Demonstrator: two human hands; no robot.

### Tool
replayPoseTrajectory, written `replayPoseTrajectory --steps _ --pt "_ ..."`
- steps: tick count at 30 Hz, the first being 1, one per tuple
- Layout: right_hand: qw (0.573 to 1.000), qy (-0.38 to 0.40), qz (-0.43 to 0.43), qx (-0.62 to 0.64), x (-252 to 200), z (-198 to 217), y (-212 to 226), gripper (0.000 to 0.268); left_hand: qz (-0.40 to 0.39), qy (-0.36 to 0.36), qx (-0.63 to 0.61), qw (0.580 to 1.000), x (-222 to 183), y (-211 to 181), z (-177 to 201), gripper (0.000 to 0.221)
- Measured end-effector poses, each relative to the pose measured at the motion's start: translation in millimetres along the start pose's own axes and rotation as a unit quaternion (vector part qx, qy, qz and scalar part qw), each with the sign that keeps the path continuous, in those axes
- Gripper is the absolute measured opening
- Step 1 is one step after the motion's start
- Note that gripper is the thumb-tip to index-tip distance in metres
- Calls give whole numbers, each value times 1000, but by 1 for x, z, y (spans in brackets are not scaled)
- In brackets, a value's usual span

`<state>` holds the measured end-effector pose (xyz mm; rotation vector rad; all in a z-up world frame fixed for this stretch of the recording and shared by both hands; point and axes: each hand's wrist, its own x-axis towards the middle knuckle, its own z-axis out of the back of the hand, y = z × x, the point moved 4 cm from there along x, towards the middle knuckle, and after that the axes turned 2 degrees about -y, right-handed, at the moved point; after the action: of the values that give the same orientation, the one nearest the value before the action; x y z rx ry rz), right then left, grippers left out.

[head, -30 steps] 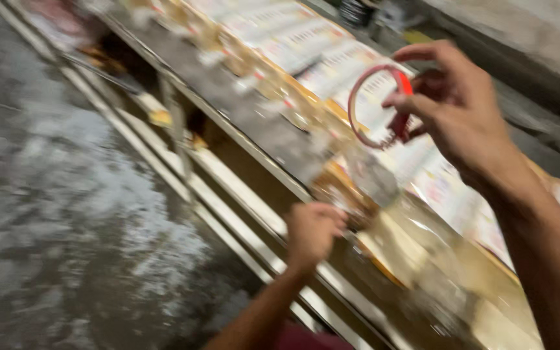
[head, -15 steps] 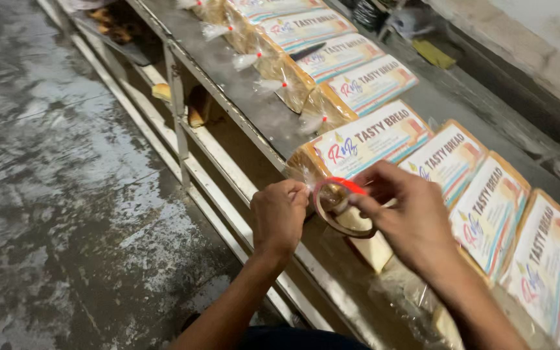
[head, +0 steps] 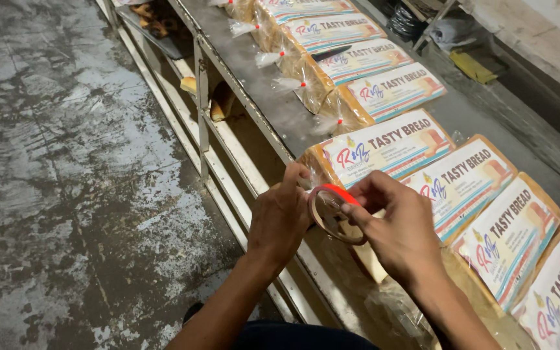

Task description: The person wraps sliced bread in clear plastic bags and seals them with red tape. They work along a metal table, handling each loaf individually, folding the plastic, and applying tape to close the package.

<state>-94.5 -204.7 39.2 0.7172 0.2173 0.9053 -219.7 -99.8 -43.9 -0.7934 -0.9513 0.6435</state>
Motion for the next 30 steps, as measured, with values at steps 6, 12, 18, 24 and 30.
replayPoseTrajectory --steps 6,12,18,24,30 --pt "981 44 -7 190 -25 10 -6 16 61 0 -8 998 -2 6 0 37" --pt "905 36 -177 384 -52 5 -14 20 190 -34 -200 961 -7 17 -7 34" --pt "819 63 -198 534 -77 -20 -23 20 357 -28 -403 842 -11 33 -24 36" --pt "854 166 -171 462 -94 -47 -47 17 394 -49 -498 771 -15 42 -34 58" --pt "943 104 -132 287 -65 -32 -49 16 384 -7 -426 819 -13 53 -31 52"
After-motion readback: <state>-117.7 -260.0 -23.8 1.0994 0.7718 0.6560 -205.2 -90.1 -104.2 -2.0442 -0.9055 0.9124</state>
